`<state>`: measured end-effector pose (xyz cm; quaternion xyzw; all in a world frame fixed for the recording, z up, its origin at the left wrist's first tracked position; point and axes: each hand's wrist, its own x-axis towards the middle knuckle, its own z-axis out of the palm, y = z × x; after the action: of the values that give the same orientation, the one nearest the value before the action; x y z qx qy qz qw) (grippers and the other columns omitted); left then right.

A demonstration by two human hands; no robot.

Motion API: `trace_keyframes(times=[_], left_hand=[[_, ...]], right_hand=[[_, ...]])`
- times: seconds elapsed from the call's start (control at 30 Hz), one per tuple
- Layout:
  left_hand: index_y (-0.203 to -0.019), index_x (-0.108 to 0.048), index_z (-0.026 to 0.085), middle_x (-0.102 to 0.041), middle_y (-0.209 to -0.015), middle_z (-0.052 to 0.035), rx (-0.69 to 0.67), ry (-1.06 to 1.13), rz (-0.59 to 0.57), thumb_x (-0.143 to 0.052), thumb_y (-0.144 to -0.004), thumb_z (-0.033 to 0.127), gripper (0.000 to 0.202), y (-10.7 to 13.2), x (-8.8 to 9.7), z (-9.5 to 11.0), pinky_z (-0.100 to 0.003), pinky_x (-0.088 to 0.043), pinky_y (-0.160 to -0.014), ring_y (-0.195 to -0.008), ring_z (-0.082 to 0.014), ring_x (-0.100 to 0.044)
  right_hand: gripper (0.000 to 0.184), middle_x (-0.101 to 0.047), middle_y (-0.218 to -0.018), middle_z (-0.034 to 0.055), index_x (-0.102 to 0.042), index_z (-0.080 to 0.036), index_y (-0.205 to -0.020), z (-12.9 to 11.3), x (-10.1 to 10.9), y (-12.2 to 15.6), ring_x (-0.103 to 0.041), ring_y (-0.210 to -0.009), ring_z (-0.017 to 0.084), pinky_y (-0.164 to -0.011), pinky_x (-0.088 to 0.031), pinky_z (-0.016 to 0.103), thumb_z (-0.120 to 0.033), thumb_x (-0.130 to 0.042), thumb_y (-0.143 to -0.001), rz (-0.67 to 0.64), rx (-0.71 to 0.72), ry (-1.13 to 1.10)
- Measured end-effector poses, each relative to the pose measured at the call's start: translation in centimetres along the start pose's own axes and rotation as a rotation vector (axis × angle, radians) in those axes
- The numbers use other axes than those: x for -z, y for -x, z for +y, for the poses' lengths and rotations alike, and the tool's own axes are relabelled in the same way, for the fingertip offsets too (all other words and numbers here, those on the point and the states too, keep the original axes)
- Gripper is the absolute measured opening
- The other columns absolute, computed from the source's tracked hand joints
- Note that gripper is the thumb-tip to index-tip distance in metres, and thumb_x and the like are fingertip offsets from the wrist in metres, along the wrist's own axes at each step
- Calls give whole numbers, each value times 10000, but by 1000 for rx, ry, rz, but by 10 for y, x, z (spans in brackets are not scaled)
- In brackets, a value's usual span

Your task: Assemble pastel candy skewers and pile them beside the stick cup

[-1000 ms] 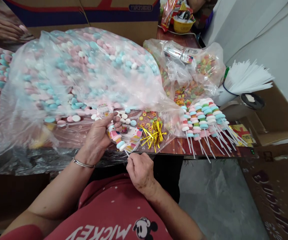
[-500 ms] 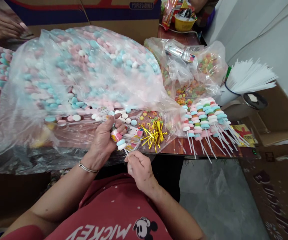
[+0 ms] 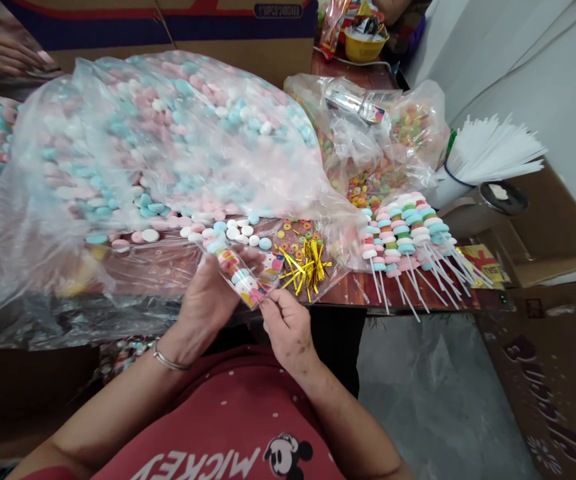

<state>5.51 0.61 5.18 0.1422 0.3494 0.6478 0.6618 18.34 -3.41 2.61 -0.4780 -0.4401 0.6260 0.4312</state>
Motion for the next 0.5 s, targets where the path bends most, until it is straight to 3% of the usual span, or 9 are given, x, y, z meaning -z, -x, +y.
trace_keyframes(times=[0.07,0.13,0.23,0.3,0.4,0.5], left_hand=[[-877,-647,151,-725,-851,-67,-43,50,52,-868,-524,529,562,-8,2,9,-333,-560,-786,-848,-215,-700],[-858,-647,145,-686,-727,-22,-68,70,75,-875,-550,468,501,-12,0,15,-294,-565,-707,-696,-161,-679],[-815,-628,138,-526,-535,70,-59,98,69,-867,-610,321,364,-14,-7,21,-203,-495,-514,-449,-59,-509],[-756,-600,137,-447,-494,90,-49,122,88,-834,-664,276,288,-15,-12,25,-170,-433,-443,-398,-32,-424],[-703,-559,139,-424,-483,93,-68,142,105,-817,-685,246,280,-15,-15,25,-150,-401,-417,-393,-24,-398],[-735,-557,147,-428,-477,101,-49,127,29,-852,-627,245,329,-9,-17,12,-141,-360,-385,-377,-22,-370]], right_hand=[[280,-321,-508,-90,-519,-204,-742,0,-1,1,-257,-445,63,-414,-206,209,-453,-542,-867,-26,12,48],[261,-343,-520,-85,-515,-207,-755,0,-3,1,-284,-451,68,-426,-242,208,-430,-504,-891,-49,49,128],[191,-442,-567,-65,-550,-202,-856,-1,-3,2,-385,-488,80,-479,-324,206,-365,-470,-914,-88,178,337],[172,-503,-603,-47,-573,-195,-896,-2,-1,3,-438,-519,88,-508,-352,205,-314,-452,-926,-97,293,503],[218,-550,-615,-19,-596,-181,-851,-4,1,3,-488,-540,98,-530,-371,206,-253,-413,-945,-27,471,718],[248,-578,-613,1,-606,-173,-832,-4,-3,0,-521,-544,108,-553,-389,212,-231,-397,-952,60,584,838]])
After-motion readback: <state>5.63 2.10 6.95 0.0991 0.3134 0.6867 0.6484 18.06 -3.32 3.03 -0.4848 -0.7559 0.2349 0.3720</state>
